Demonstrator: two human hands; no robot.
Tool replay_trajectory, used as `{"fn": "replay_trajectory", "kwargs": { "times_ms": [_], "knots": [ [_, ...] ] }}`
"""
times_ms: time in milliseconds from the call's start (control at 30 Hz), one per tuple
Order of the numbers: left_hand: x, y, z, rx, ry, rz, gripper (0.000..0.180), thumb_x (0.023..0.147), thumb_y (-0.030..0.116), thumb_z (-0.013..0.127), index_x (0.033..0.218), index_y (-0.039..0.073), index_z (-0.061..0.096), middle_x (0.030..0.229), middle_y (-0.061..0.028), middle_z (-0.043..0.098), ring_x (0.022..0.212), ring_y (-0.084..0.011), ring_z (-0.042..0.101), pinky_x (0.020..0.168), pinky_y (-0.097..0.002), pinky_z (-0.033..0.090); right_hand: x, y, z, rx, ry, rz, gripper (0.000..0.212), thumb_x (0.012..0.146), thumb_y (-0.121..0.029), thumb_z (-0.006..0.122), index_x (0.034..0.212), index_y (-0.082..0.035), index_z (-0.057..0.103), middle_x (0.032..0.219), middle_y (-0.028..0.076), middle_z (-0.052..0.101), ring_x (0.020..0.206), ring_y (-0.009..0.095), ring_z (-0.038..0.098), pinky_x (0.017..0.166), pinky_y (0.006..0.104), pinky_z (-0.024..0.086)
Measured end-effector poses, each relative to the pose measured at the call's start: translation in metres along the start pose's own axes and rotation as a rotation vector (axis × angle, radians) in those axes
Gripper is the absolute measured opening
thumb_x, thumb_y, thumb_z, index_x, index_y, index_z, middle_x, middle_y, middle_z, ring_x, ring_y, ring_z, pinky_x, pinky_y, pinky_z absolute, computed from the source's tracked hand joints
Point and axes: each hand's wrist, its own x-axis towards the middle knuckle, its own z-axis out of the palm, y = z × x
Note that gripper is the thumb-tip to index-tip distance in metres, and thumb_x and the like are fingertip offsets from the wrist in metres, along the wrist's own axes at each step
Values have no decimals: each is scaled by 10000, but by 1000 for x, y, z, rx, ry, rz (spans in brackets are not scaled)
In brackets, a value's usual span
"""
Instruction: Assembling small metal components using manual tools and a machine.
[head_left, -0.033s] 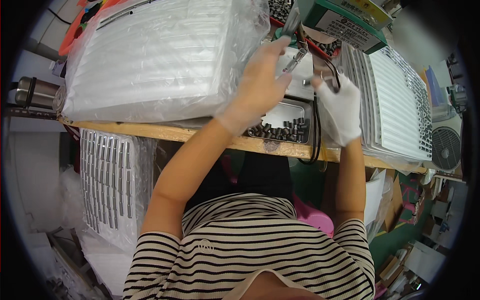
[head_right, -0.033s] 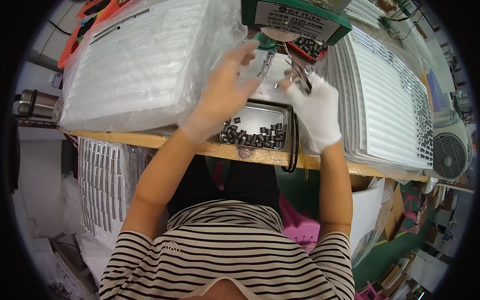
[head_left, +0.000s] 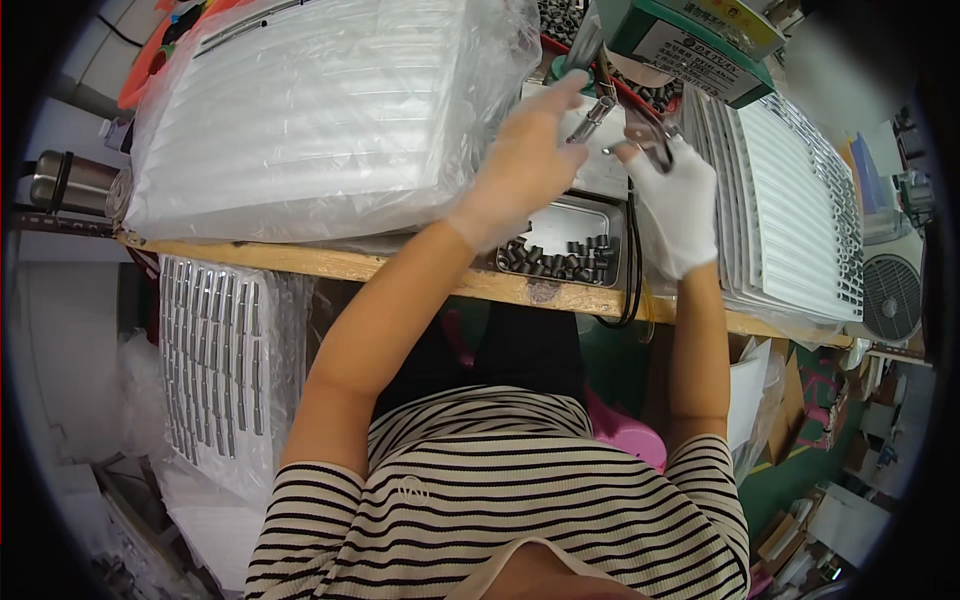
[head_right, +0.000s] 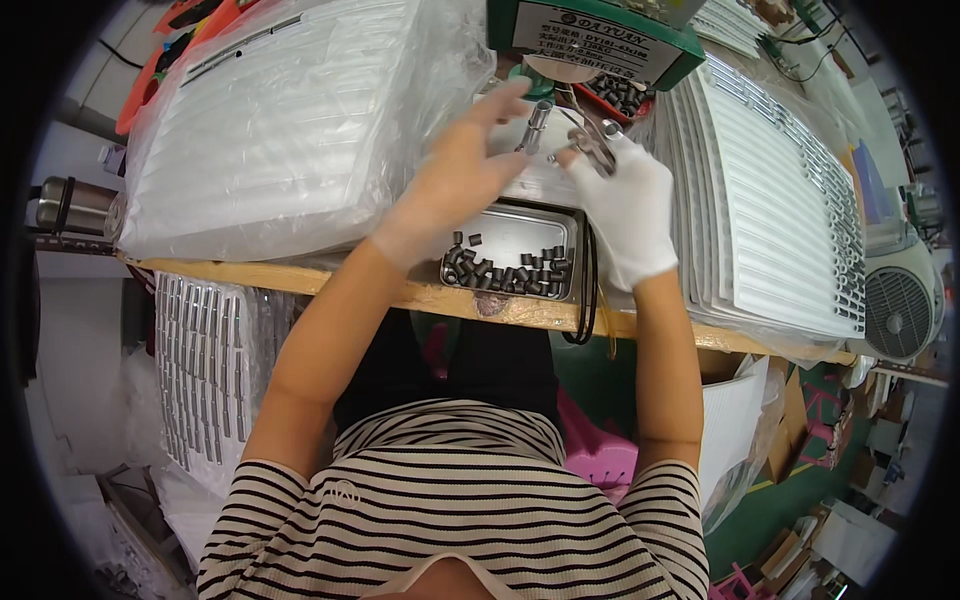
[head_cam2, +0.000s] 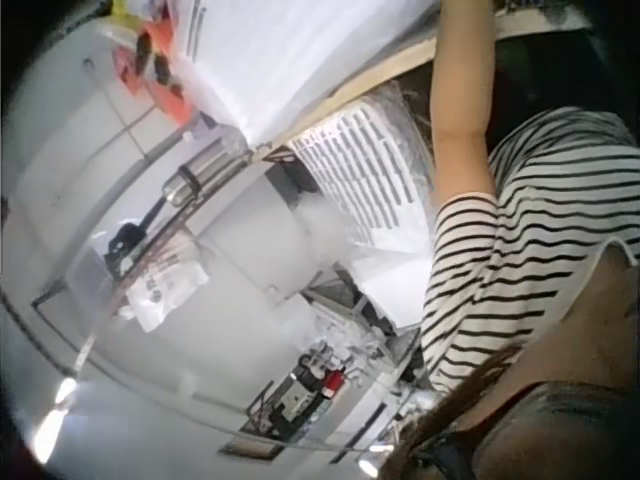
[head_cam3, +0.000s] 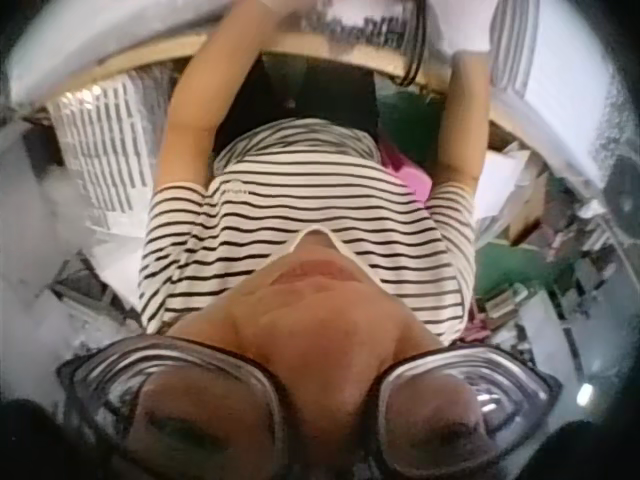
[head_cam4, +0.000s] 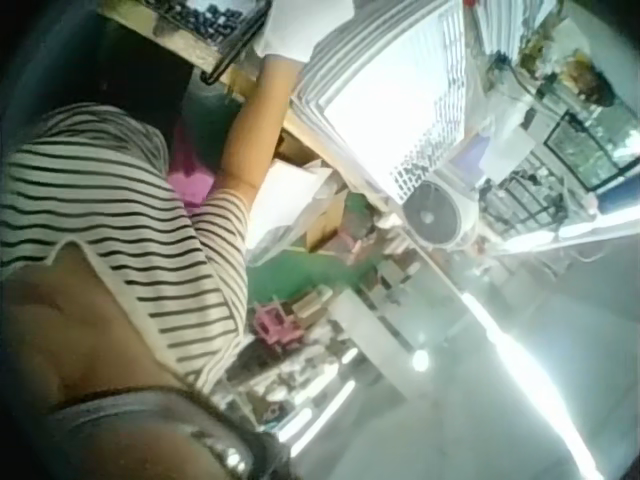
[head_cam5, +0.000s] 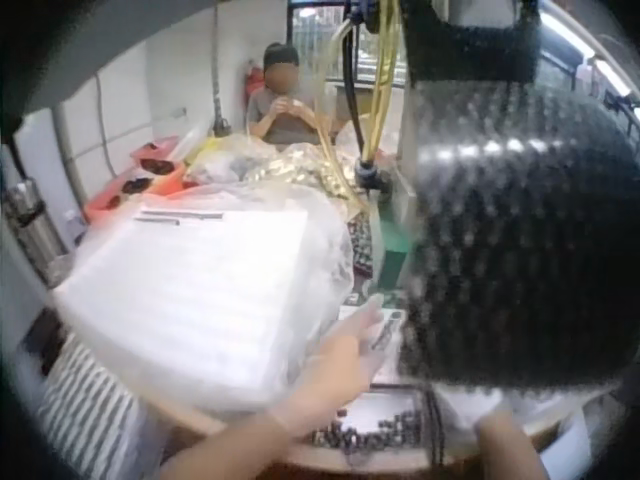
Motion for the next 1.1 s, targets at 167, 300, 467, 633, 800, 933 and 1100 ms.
{"fn": "replay_trajectory", "kwargs": {
  "times_ms": [167,300,467,633,800,933,1100],
  "knots": [
    [8,14,-7,-22,-154,-465,366,833,54,606,1186,-25,549,1008,-91,634,919,-204,615,827,-324,482,25,8,35,-218,66,-219,304,812,-196,684,1007,33,640,784,156,663,672,177,649,621,301,488],
    [-34,32,-22,-523,-41,-557,332,880,114,577,1164,-58,556,939,-79,638,871,-158,611,775,-280,484,9,-13,15,-111,-91,-42,303,815,-201,684,1025,16,655,741,110,672,674,136,644,623,289,486],
    [-58,62,-69,-1183,-528,-982,320,907,144,534,1147,-65,565,931,-102,647,849,-159,629,729,-243,485,-48,-9,-7,555,-335,192,374,859,-304,679,1032,27,664,707,-21,593,643,53,515,598,219,423],
    [-53,73,-76,-1087,-729,-927,217,877,91,608,1048,-42,597,915,-112,663,819,-163,646,728,-248,496,-80,-29,-13,713,-378,219,515,808,-433,723,1013,33,647,805,48,653,707,102,596,670,232,498],
    [-42,104,-94,-714,-563,-722,166,858,39,646,996,-40,600,887,-97,662,836,-138,637,760,-260,497,-87,-47,-9,822,-265,131,523,775,-427,759,943,52,635,772,78,657,659,103,598,612,220,488],
    [-28,108,-106,-1149,-812,-982,183,846,37,658,1000,-44,603,869,-84,660,820,-142,641,767,-271,501,-75,-36,-14,1009,-484,-16,530,732,-457,784,875,33,638,700,77,631,562,99,553,503,223,423],
    [-15,105,-123,-404,-728,-416,159,863,86,636,983,-8,595,834,-101,654,791,-164,649,694,-293,519,-82,-53,13,933,-121,-105,519,713,-391,820,965,23,634,805,70,647,643,98,582,570,206,434]
  ]
}}
